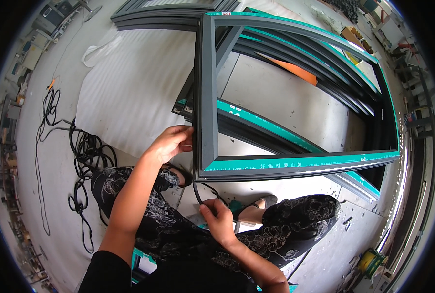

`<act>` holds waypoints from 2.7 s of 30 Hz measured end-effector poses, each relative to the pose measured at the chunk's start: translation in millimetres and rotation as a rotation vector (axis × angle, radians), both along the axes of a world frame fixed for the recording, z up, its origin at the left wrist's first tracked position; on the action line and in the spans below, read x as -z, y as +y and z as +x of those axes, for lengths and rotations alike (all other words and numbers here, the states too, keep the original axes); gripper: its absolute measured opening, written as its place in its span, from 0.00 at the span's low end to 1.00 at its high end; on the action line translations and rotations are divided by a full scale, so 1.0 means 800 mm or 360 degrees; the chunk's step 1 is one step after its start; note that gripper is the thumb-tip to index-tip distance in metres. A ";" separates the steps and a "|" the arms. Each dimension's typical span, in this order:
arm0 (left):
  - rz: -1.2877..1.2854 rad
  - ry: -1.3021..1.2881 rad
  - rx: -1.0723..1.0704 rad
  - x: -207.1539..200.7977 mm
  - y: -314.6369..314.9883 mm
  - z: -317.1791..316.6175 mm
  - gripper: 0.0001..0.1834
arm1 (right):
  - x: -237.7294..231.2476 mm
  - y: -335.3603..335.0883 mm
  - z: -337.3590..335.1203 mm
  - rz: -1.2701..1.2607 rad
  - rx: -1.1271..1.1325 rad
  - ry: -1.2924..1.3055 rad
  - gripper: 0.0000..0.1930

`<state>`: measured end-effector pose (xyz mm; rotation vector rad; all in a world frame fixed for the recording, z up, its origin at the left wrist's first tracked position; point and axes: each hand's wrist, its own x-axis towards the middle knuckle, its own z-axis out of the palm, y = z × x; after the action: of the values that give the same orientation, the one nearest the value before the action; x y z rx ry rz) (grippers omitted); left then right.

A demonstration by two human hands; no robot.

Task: The person seals window frames by cutting lengths of rubber gasket with pliers and pressing the gasket into the frame channels by hand.

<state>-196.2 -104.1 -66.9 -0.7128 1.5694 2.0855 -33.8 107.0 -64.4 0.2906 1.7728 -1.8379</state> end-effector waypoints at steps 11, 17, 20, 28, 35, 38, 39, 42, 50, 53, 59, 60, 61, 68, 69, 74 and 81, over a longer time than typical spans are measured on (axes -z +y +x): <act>0.0055 0.0087 0.0137 0.015 -0.008 0.020 0.14 | -0.016 -0.008 -0.001 -0.0011 0.0032 -0.0034 0.07; 0.0140 0.0013 0.0175 -0.012 0.008 0.034 0.14 | -0.012 -0.003 0.000 0.0058 0.0028 0.0031 0.07; 0.0016 0.0098 0.0221 -0.002 0.002 0.035 0.13 | -0.016 -0.007 0.001 -0.0029 0.0106 -0.0055 0.07; 0.0060 0.0075 0.0287 0.006 0.005 0.044 0.12 | -0.019 -0.005 0.002 0.0082 0.0089 -0.0034 0.07; 0.0119 0.0002 0.0345 0.017 0.004 0.060 0.12 | -0.022 -0.003 -0.002 0.0088 0.0123 -0.0024 0.07; 0.0149 0.0007 0.0349 0.016 0.005 0.064 0.13 | -0.020 0.002 -0.006 0.0116 0.0125 -0.0019 0.08; 0.0189 -0.0012 0.0324 0.014 0.004 0.066 0.13 | -0.021 0.004 -0.009 0.0221 0.0082 0.0149 0.09; 0.0237 -0.0017 0.0314 0.012 0.006 0.072 0.12 | -0.030 0.016 -0.028 0.0508 0.0004 0.0531 0.10; -0.0758 0.0510 0.0545 0.001 0.015 0.076 0.09 | -0.039 0.024 -0.084 0.1338 -0.0371 0.1785 0.09; -0.1145 0.0692 0.0504 -0.014 0.026 0.074 0.12 | -0.032 0.021 -0.083 0.1326 -0.0351 0.1849 0.10; -0.1696 0.0871 0.0605 -0.022 0.037 0.075 0.14 | -0.025 0.022 -0.088 0.1246 -0.0295 0.1916 0.11; -0.1689 0.0865 0.0589 -0.021 0.038 0.075 0.14 | -0.025 0.022 -0.089 0.1229 -0.0286 0.1903 0.11; -0.1683 0.0859 0.0574 -0.021 0.040 0.076 0.14 | -0.025 0.022 -0.089 0.1212 -0.0276 0.1890 0.11; -0.1614 0.0795 0.0561 -0.019 0.039 0.085 0.15 | -0.020 0.022 -0.088 0.1266 -0.0252 0.1889 0.11; -0.1596 0.0810 0.0586 -0.013 0.038 0.085 0.15 | -0.021 0.023 -0.090 0.1265 -0.0250 0.1888 0.11; -0.0771 0.0313 0.0765 -0.014 0.012 0.101 0.10 | -0.022 0.030 -0.090 0.1226 -0.0271 0.2013 0.14; -0.0808 0.0752 0.0701 -0.005 0.018 0.124 0.13 | -0.022 0.027 -0.094 0.1248 -0.0308 0.2202 0.16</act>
<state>-97.2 -89.8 -62.9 0.0139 2.3056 1.6032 -108.9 128.8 -46.8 -1.1090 3.1869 -1.0354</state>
